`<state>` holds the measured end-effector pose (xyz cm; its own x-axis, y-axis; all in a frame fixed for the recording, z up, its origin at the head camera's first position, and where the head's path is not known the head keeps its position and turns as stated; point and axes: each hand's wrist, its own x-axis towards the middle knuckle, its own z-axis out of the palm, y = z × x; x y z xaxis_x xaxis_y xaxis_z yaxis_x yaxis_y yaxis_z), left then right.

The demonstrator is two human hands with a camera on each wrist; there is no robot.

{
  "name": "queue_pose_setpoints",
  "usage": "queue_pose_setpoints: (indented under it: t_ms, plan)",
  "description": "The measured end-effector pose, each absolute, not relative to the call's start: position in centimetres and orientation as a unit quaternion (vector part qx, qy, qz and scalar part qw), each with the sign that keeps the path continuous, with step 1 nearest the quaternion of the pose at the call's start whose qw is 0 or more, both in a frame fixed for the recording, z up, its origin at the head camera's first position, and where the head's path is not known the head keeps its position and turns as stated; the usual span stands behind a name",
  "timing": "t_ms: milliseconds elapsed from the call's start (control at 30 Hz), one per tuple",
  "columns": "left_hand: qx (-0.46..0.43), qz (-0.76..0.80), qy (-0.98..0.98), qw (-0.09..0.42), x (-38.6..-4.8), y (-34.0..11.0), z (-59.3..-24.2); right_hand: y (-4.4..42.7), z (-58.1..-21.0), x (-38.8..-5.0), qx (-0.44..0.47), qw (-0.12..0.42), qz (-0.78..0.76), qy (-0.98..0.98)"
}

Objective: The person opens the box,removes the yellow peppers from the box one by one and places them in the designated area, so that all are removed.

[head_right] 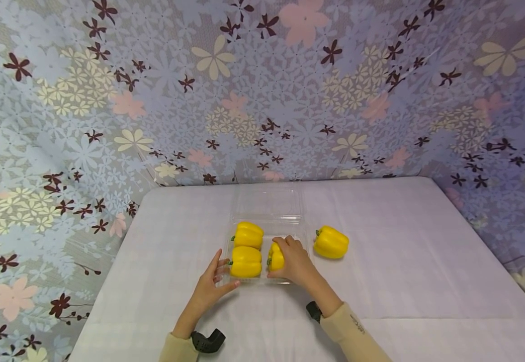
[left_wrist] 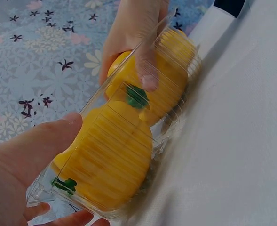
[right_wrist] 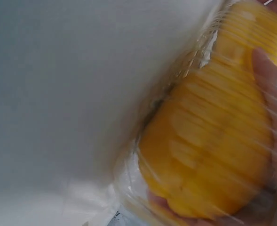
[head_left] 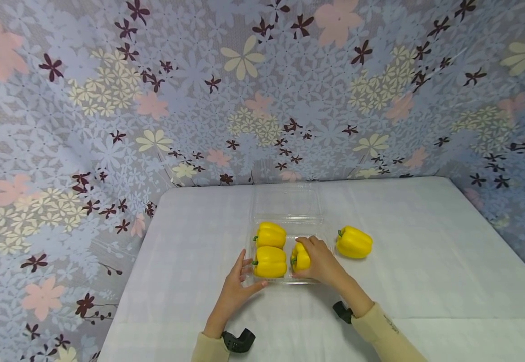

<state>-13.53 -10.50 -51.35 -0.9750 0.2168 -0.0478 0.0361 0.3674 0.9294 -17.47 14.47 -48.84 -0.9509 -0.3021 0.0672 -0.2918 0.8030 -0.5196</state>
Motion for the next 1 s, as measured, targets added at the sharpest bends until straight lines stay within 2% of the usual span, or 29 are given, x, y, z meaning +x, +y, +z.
queue_pose_setpoints:
  t_ms: [300, 633, 1000]
  plan:
    - [0.079, 0.553, 0.826, 0.079, -13.6, -10.4, -51.5, 14.8, -49.0, -17.6, -0.127, 0.012, -0.340, 0.932]
    - [0.084, 0.548, 0.829, 0.076, -13.7, -10.4, -51.5, 15.8, -47.5, -17.7, -0.126, -0.052, -0.394, 0.909]
    - [0.075, 0.556, 0.824, 0.079, -13.4, -10.5, -51.4, 18.5, -44.1, -17.6, -0.116, -0.077, -0.395, 0.908]
